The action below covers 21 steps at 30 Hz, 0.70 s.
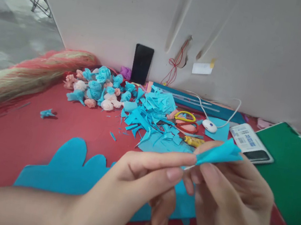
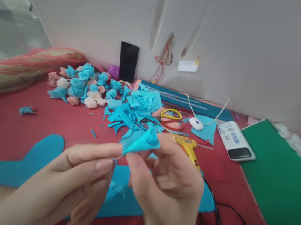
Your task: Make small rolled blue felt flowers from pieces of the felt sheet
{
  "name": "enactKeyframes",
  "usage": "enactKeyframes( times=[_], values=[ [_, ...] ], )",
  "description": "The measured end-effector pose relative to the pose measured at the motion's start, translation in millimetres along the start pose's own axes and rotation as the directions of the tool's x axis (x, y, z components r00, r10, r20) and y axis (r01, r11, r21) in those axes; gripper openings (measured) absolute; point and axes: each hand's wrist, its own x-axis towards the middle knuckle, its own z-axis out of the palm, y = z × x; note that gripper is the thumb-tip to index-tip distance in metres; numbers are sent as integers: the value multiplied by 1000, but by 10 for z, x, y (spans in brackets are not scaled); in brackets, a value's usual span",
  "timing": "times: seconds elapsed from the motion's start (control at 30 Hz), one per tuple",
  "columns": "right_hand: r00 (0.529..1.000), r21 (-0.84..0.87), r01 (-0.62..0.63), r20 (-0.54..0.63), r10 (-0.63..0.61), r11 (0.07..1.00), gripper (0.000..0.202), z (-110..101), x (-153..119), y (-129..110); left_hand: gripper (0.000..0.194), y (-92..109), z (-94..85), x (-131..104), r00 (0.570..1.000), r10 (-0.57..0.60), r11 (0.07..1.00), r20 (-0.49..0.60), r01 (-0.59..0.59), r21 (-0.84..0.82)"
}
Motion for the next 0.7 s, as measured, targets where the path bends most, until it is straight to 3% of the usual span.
enactKeyframes(
  times=[0.2, 0.37, 0.7],
  values=[
    [996, 26, 42, 82, -44, 999, 2, -38, 15, -12, 23, -2, 17, -9, 998, -23, 999, 66, 24, -21],
    [980, 18, 123, 158, -124, 992, 3, -62, 70, -8, 21, 60, 44, 10, 986, -37, 999, 164, 42, -27],
    [938, -45, 192, 302, -170, 980, 4, -157, 111, 2, 20, 23, 26, 14, 981, -71, 992, 179, 89, -94]
  ],
)
